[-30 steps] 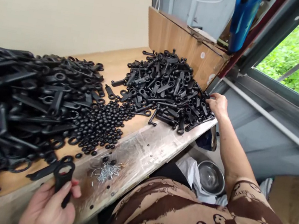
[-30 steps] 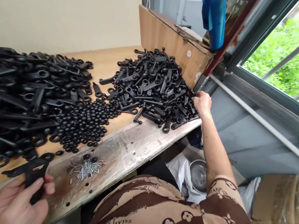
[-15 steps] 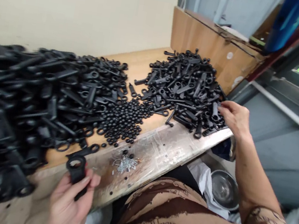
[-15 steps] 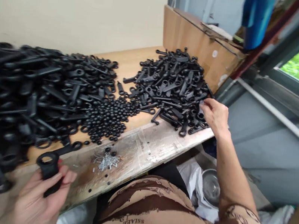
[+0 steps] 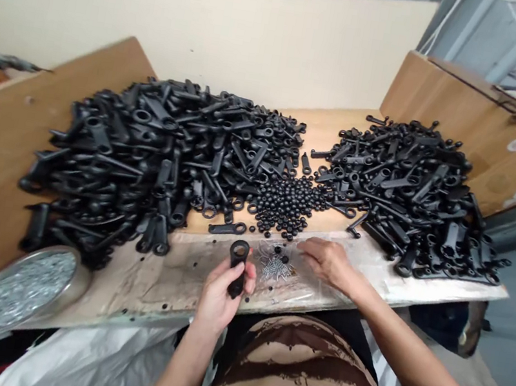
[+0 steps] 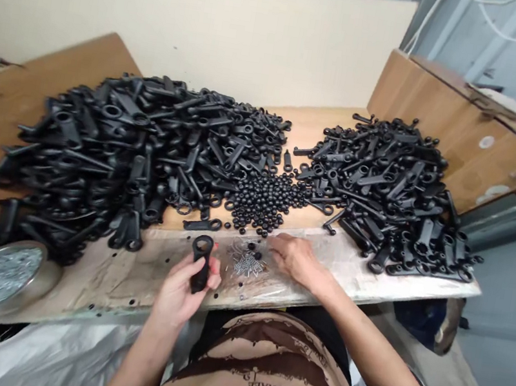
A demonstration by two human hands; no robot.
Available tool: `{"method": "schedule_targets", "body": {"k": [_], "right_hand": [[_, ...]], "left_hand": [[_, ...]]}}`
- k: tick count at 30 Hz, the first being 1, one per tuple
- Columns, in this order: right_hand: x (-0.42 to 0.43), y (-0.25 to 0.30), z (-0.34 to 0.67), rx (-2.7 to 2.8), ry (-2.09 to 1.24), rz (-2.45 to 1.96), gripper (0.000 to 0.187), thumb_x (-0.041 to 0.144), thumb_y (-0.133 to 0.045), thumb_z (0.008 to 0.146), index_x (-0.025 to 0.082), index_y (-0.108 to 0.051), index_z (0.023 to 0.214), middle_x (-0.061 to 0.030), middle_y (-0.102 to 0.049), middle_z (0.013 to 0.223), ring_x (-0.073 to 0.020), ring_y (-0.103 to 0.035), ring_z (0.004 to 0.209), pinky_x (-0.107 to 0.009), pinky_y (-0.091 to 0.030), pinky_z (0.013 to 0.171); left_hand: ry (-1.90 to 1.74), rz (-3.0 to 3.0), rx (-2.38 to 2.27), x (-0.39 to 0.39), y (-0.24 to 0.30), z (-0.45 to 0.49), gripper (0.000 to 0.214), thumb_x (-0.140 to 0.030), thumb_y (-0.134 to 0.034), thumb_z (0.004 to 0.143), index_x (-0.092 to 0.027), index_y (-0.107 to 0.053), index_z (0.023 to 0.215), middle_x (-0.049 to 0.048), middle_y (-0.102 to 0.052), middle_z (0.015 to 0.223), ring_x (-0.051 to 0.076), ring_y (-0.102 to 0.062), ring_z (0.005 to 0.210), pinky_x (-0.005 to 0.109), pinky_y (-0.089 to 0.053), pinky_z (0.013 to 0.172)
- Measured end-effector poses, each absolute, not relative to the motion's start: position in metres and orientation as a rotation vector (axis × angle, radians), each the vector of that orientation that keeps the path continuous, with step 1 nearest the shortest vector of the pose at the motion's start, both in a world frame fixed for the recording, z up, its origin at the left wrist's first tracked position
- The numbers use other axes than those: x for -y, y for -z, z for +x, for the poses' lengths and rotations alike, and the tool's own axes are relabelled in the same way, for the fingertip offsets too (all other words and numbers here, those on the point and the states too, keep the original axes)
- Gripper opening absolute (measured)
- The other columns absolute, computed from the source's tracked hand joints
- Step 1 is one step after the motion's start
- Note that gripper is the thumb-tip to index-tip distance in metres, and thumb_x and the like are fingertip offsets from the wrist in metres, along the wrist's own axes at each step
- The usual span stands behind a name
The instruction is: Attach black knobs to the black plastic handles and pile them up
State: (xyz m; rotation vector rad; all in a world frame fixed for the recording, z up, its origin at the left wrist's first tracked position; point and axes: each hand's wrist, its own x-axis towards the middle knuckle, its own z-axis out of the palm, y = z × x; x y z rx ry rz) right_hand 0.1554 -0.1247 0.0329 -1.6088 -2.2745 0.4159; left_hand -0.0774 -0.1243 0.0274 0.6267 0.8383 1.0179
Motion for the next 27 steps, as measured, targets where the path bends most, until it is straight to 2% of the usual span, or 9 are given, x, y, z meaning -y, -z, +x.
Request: {"method": "schedule_targets", "body": {"k": [3,6,10,14,16,20,23,25,27], "right_hand": [[0.119,-0.04,0.131,2.501,-0.467,-1.621,0.015,0.022,-0.047,0.084,0.019,-0.062,0.086,-0.0049,-0.065,0.082,-0.0169,-0.059,0.074,-0.023,-0.033,0.06],[0.115,-0.038,0.116,2.556,-0.448,-1.767,0.015,0.027,-0.05,0.083,0.018,-0.062,0.083,-0.0073,-0.066,0.081,-0.0194,-0.06,0.074,-0.024,-0.032,0.059],[0.108,-0.028,0.113,2.517,-0.443,-1.834,0.015,0.025,-0.049,0.083,0.018,-0.062,0.079,-0.0075,-0.066,0.082,-0.0201,-0.061,0.074,-0.025,-0.033,0.059],[0.106,-0.025,0.121,2.349,-0.561,-1.78,0.017,0.026,-0.047,0.084,0.018,-0.061,0.082,-0.0052,-0.065,0.074,-0.0187,-0.059,0.069,-0.025,-0.034,0.059],[0.11,-0.027,0.125,2.186,-0.702,-1.673,0.016,0.026,-0.048,0.083,0.019,-0.061,0.086,-0.0024,-0.063,0.069,-0.0167,-0.057,0.066,-0.024,-0.036,0.06],[0.128,-0.033,0.124,1.734,-1.145,-1.346,0.015,0.025,-0.058,0.076,0.017,-0.063,0.088,-0.0001,-0.062,0.071,-0.0139,-0.056,0.065,-0.023,-0.041,0.062],[0.145,-0.033,0.114,1.36,-1.553,-1.049,0.019,0.029,-0.064,0.073,0.016,-0.064,0.087,-0.001,-0.062,0.069,-0.0133,-0.057,0.06,-0.024,-0.044,0.056],[0.154,-0.03,0.105,1.167,-1.69,-0.861,0.018,0.029,-0.064,0.074,0.016,-0.065,0.085,-0.0054,-0.065,0.082,-0.015,-0.06,0.065,-0.025,-0.046,0.055],[0.161,-0.025,0.1,1.016,-1.724,-0.746,0.015,0.028,-0.064,0.075,0.016,-0.066,0.083,-0.0088,-0.065,0.096,-0.0163,-0.061,0.071,-0.026,-0.048,0.057]], "left_hand": [[-1.048,0.58,-0.811,0.119,-0.027,-0.078,0.026,-0.028,-0.06,0.071,-0.013,-0.059,0.092,0.0034,-0.061,0.068,0.011,-0.052,0.053,0.024,-0.038,0.05],[-1.052,0.563,-0.816,0.114,-0.027,-0.079,0.025,-0.021,-0.062,0.068,-0.012,-0.058,0.09,0.004,-0.062,0.071,0.013,-0.056,0.058,0.024,-0.041,0.052],[-1.068,0.614,-0.844,0.109,-0.029,-0.077,0.021,-0.016,-0.061,0.065,-0.013,-0.053,0.083,0.0036,-0.062,0.071,0.013,-0.058,0.058,0.024,-0.043,0.053],[-1.162,0.703,-0.819,0.104,-0.038,-0.075,0.035,-0.013,-0.059,0.065,-0.02,-0.045,0.096,-0.0001,-0.061,0.074,0.013,-0.059,0.056,0.024,-0.042,0.051],[-1.199,0.744,-0.769,0.104,-0.047,-0.076,0.04,-0.014,-0.058,0.066,-0.022,-0.043,0.102,-0.0011,-0.061,0.075,0.013,-0.058,0.056,0.025,-0.043,0.052],[-1.257,0.781,-0.681,0.102,-0.069,-0.076,0.036,-0.016,-0.06,0.066,-0.021,-0.049,0.1,-0.0004,-0.061,0.075,0.014,-0.059,0.061,0.029,-0.046,0.061],[-1.341,0.773,-0.675,0.099,-0.08,-0.067,0.023,-0.016,-0.061,0.065,-0.017,-0.056,0.088,-0.0003,-0.06,0.066,0.014,-0.059,0.065,0.03,-0.046,0.068],[-1.36,0.73,-0.65,0.101,-0.08,-0.056,0.014,-0.015,-0.062,0.065,-0.015,-0.058,0.079,0.0001,-0.06,0.063,0.015,-0.059,0.07,0.031,-0.045,0.074],[-1.332,0.659,-0.604,0.105,-0.076,-0.043,0.015,-0.012,-0.063,0.064,-0.015,-0.059,0.078,0.0005,-0.061,0.067,0.016,-0.059,0.076,0.031,-0.044,0.076]]}}
